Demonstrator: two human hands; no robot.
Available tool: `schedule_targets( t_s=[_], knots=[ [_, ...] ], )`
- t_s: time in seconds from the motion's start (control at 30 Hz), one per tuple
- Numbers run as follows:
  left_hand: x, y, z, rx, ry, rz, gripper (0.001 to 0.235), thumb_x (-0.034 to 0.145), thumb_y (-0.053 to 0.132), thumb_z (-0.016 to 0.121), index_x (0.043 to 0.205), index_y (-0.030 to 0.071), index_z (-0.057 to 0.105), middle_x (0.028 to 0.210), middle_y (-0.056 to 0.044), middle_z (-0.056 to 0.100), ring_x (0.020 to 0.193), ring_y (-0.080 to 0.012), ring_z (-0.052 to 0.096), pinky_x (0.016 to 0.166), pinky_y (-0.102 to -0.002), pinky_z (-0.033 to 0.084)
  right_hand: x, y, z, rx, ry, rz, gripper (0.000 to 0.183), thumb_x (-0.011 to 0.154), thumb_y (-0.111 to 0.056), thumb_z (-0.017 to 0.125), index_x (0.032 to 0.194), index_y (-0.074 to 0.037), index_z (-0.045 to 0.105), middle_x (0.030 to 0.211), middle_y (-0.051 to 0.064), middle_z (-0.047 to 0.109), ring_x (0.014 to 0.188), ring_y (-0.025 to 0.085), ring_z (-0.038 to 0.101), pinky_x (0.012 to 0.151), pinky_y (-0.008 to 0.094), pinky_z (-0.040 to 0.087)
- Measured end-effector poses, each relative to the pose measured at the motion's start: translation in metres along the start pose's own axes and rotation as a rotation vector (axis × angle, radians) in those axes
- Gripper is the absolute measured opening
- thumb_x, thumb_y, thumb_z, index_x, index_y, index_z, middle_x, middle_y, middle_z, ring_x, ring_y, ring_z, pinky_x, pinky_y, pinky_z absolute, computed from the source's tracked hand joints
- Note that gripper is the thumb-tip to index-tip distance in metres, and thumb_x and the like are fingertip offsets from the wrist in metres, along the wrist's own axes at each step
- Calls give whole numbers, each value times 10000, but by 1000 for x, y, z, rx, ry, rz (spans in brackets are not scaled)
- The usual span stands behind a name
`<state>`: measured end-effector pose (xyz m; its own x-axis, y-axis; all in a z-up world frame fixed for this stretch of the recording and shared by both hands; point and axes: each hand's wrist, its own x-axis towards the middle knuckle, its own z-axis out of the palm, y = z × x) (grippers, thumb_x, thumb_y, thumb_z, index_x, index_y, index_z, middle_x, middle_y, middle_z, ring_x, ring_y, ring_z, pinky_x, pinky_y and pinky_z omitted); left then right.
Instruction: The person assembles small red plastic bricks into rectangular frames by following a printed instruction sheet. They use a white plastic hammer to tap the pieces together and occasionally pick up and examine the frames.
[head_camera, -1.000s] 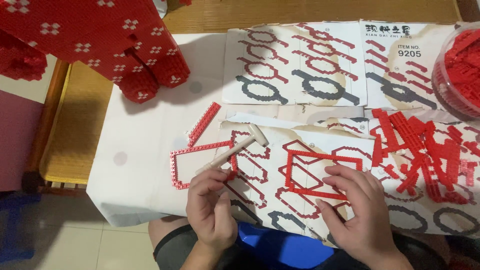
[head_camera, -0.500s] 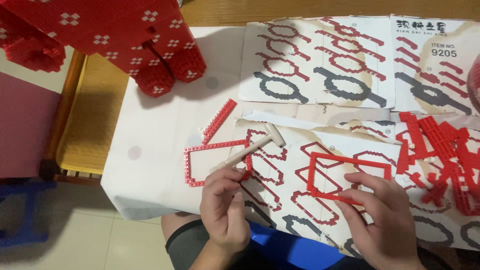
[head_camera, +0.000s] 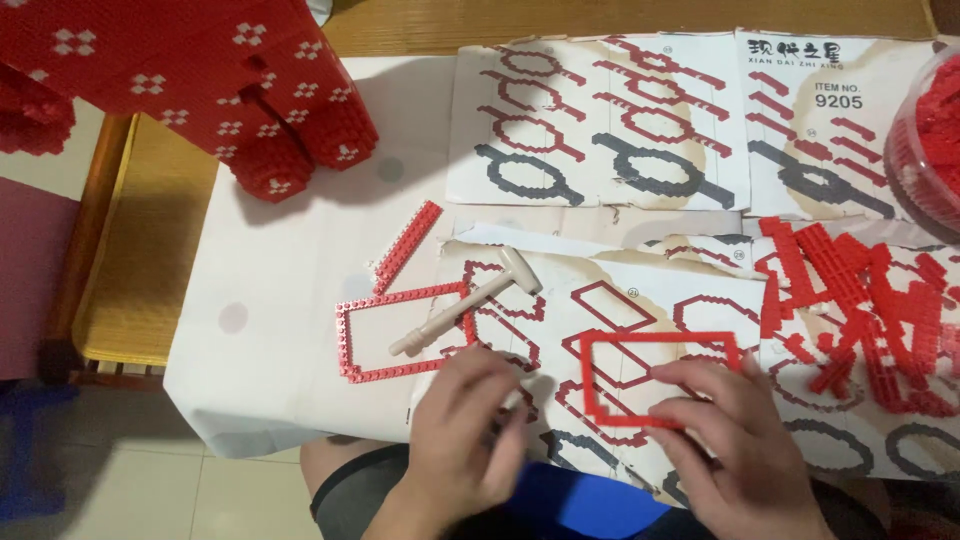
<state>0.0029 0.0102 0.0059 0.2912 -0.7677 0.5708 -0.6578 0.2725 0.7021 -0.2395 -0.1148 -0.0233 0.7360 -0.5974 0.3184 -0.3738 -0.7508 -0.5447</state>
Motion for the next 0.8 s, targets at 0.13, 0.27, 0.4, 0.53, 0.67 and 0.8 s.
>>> schedule_targets(
  t_s=[0.13, 0.27, 0.4, 0.53, 0.67, 0.8],
  knots=[
    [4, 4, -2, 229, -253, 123, 215, 980, 212, 603, 1176, 148, 663, 1185, -159, 652, 1002, -295, 662, 974, -610, 517, 7, -2, 0, -73, -64, -38, 47, 846, -222, 709, 849, -175, 716, 1218, 30, 677, 1091, 214, 668, 1083, 475, 299],
    [7, 3, 0, 273, -324, 211, 217, 1032, 242, 592, 1185, 134, 702, 1206, -94, 681, 1053, -301, 634, 1044, -506, 409, 9, -9, 0, -143, -46, -55, 126, 833, -294, 715, 904, -190, 709, 1211, 25, 673, 1130, 239, 626, 1187, 517, 193],
    [7, 2, 0, 276, -337, 208, 236, 1042, 247, 584, 1209, 125, 699, 1264, -45, 691, 1068, -283, 625, 1029, -496, 401, 18, -28, 2, -161, 12, -84, 242, 800, -339, 772, 995, -202, 727, 1160, -7, 682, 1109, 222, 627, 1249, 556, 64],
    [10, 2, 0, 293, -345, 209, 219, 1039, 249, 572, 1158, 132, 713, 1285, -10, 703, 1047, -281, 626, 1005, -488, 410, 27, -35, 5, -179, 32, -118, 133, 866, -292, 733, 938, -181, 721, 1129, 15, 704, 1076, 253, 643, 1138, 537, 227],
    [9, 1, -1, 300, -371, 196, 213, 1024, 247, 598, 1155, 142, 730, 1315, 19, 700, 1057, -289, 613, 981, -504, 412, 26, -35, 8, -174, 29, -183, 51, 888, -166, 686, 915, -179, 728, 1067, -6, 677, 1052, 215, 606, 1213, 569, 51],
    [8, 0, 0, 321, -361, 200, 206, 1028, 256, 593, 1150, 161, 728, 1306, 37, 699, 1064, -280, 615, 982, -498, 402, 23, -30, 11, -143, 12, -192, 52, 923, -156, 649, 926, -165, 700, 1030, -10, 676, 993, 206, 616, 1173, 478, 211]
  ],
)
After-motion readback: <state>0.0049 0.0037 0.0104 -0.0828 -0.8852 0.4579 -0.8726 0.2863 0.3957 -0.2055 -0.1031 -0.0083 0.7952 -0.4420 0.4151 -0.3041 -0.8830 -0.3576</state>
